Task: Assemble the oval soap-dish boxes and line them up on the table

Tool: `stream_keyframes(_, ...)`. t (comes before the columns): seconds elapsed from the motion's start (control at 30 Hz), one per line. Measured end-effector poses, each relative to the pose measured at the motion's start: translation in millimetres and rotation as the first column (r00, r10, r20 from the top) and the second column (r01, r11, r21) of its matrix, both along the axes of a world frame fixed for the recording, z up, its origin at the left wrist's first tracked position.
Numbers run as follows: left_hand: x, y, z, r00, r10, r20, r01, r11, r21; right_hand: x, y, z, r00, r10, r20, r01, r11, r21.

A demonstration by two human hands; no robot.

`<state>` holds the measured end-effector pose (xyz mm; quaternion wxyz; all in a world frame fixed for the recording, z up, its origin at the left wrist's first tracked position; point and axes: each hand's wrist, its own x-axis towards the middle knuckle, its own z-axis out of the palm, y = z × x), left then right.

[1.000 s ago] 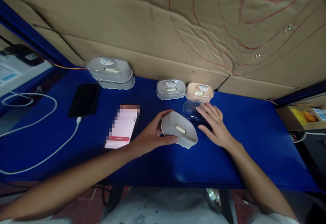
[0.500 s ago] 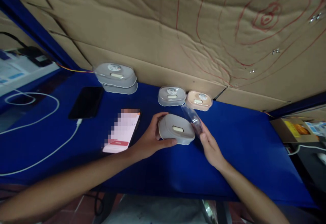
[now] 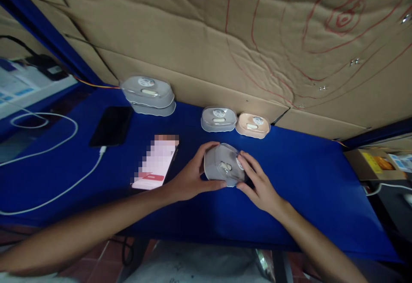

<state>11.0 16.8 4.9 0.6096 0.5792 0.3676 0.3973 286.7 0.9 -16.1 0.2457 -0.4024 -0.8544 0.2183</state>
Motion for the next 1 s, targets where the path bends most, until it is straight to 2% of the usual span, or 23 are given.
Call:
stream_keyframes(0.07,-2.1,0.6,0.6,0.996,-0.021,-0.082,0.030,0.993,0.117,-0.5,0.1,-1.4,1.000,0.000,-0.006,0.000,1.000,0.007)
stream_keyframes(0.17,-4.5,-0.4,2.6,0.968,-0.017,-0.249,0.094,0.949,0.302,-0.8,2.0,-3.5,0.998,0.004,-0.064,-0.002,1.000,0.027)
stream_keyframes(0.23,-5.6,-1.7,5.1,0.920,0.056,-0.387,0.122,0.900,0.418,0.5,5.0,-3.6,0.997,0.008,-0.081,-0.004,0.999,0.048)
stream_keyframes(0.3,-7.2,-2.4,8.3,0.831,0.174,-0.528,0.147,0.847,0.511,3.3,9.2,-2.4,0.999,-0.006,-0.044,0.008,0.999,0.045)
stream_keyframes(0.4,-11.2,-0.6,11.2,0.673,0.331,-0.662,0.159,0.809,0.566,9.3,16.5,-0.6,0.999,-0.041,0.034,0.039,0.998,0.056)
stream_keyframes(0.47,-14.4,2.2,10.2,0.584,0.393,-0.710,0.125,0.821,0.557,13.1,20.7,-0.2,0.997,-0.058,0.055,0.054,0.995,0.080)
stream_keyframes(0.57,-17.7,5.7,5.8,0.498,0.403,-0.768,0.086,0.858,0.506,16.4,24.0,-0.4,0.995,-0.065,0.072,0.059,0.994,0.087)
stream_keyframes(0.63,-18.0,6.5,3.3,0.478,0.405,-0.779,0.092,0.859,0.503,16.7,24.3,-0.5,0.994,-0.067,0.083,0.059,0.994,0.086)
stream_keyframes(0.8,-15.5,6.2,4.4,0.482,0.493,-0.725,0.144,0.771,0.620,14.4,23.5,-1.4,0.995,-0.079,0.067,0.073,0.993,0.091)
stream_keyframes(1.0,-11.2,1.1,4.1,0.577,0.388,-0.719,0.194,0.790,0.582,25.7,28.5,7.7,0.992,-0.074,0.104,0.069,0.996,0.053)
